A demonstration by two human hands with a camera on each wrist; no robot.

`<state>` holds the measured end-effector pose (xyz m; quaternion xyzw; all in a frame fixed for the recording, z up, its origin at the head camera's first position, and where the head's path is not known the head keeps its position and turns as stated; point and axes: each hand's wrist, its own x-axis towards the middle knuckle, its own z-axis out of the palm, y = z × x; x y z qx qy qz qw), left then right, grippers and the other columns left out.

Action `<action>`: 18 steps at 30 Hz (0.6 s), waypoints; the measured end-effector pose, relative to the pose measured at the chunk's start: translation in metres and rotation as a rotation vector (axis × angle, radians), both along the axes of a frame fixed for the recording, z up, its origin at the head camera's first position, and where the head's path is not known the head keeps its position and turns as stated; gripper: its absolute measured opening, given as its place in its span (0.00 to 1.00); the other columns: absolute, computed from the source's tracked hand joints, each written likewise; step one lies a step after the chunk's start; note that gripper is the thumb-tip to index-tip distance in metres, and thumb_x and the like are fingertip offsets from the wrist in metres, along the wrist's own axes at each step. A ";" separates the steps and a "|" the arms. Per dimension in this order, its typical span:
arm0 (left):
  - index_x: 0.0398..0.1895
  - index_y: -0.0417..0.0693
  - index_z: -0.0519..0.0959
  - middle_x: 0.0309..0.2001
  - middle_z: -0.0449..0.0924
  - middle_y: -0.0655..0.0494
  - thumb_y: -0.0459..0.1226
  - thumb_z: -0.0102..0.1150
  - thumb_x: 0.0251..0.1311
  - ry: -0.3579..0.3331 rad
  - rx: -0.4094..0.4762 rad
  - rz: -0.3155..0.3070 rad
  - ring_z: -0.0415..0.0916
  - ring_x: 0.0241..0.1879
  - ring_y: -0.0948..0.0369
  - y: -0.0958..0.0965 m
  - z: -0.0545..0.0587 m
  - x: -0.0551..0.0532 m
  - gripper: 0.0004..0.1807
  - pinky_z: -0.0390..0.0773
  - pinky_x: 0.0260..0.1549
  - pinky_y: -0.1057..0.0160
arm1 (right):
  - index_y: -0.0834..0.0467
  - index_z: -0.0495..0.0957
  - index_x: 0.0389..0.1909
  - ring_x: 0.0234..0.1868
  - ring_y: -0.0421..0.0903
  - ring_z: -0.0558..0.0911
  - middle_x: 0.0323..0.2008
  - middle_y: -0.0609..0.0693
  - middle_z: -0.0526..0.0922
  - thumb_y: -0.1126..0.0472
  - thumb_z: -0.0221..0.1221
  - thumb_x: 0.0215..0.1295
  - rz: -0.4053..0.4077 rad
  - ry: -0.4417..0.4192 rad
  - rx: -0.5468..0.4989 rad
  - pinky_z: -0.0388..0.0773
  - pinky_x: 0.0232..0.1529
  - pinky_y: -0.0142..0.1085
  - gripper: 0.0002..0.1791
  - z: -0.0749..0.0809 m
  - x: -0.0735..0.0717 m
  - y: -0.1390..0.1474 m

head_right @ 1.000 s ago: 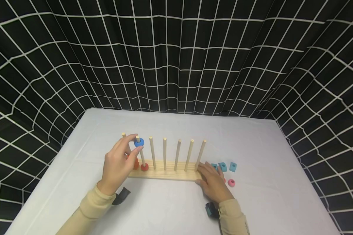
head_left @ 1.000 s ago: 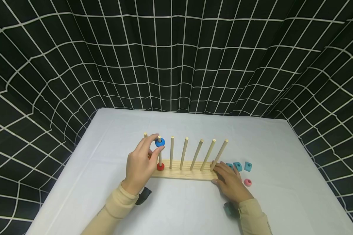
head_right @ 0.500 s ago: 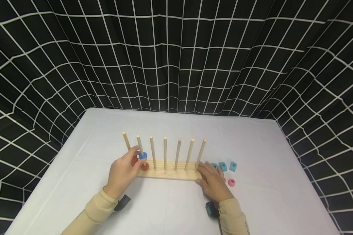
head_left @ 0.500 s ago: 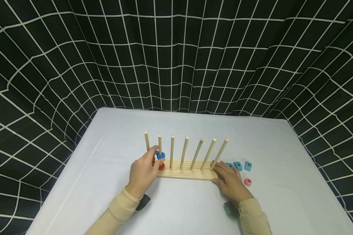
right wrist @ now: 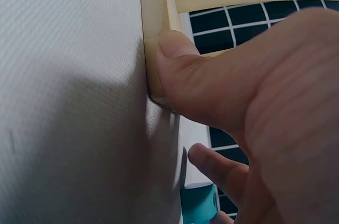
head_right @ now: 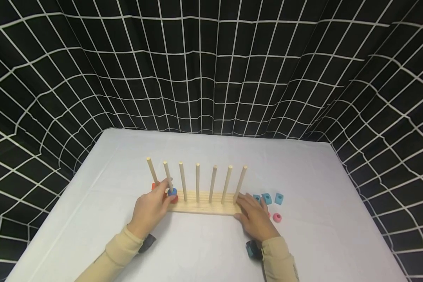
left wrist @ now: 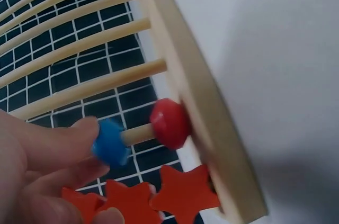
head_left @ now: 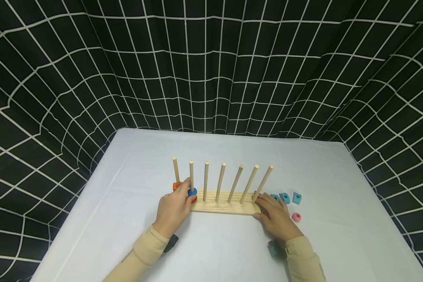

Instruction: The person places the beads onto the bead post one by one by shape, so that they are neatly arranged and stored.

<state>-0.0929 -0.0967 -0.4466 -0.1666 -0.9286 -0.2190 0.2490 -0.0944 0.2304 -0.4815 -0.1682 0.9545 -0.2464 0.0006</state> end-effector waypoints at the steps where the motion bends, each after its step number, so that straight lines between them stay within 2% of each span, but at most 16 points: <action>1: 0.52 0.36 0.73 0.32 0.84 0.52 0.36 0.72 0.50 -0.001 0.000 -0.002 0.53 0.08 0.72 0.000 -0.001 0.000 0.27 0.54 0.08 0.78 | 0.56 0.71 0.62 0.69 0.61 0.62 0.66 0.56 0.69 0.57 0.63 0.62 0.001 -0.001 0.002 0.40 0.67 0.65 0.27 0.000 0.000 0.000; 8: 0.53 0.35 0.72 0.36 0.84 0.50 0.35 0.71 0.51 -0.011 0.020 -0.033 0.54 0.09 0.72 -0.003 -0.007 -0.002 0.27 0.56 0.09 0.78 | 0.56 0.71 0.62 0.69 0.61 0.62 0.66 0.56 0.70 0.57 0.63 0.61 0.008 0.001 -0.010 0.40 0.67 0.65 0.27 -0.001 0.000 0.000; 11: 0.52 0.37 0.72 0.29 0.81 0.54 0.36 0.71 0.52 -0.002 0.046 -0.043 0.52 0.10 0.73 -0.005 -0.008 -0.001 0.26 0.54 0.09 0.78 | 0.57 0.72 0.62 0.69 0.62 0.62 0.65 0.56 0.70 0.58 0.63 0.61 0.012 -0.003 -0.016 0.40 0.67 0.65 0.27 0.000 0.000 -0.001; 15: 0.52 0.42 0.74 0.21 0.74 0.60 0.36 0.70 0.52 0.021 0.091 -0.047 0.47 0.12 0.75 -0.009 -0.005 0.004 0.24 0.51 0.09 0.78 | 0.57 0.72 0.62 0.69 0.62 0.62 0.65 0.57 0.70 0.58 0.63 0.61 0.012 -0.002 -0.013 0.40 0.67 0.65 0.27 0.000 -0.001 -0.001; 18: 0.52 0.44 0.75 0.25 0.79 0.57 0.35 0.70 0.52 0.040 0.138 -0.058 0.45 0.13 0.75 -0.011 0.000 0.007 0.23 0.50 0.10 0.78 | 0.56 0.72 0.62 0.69 0.62 0.62 0.65 0.56 0.70 0.58 0.63 0.61 0.008 0.002 -0.010 0.40 0.67 0.65 0.27 -0.001 -0.001 0.000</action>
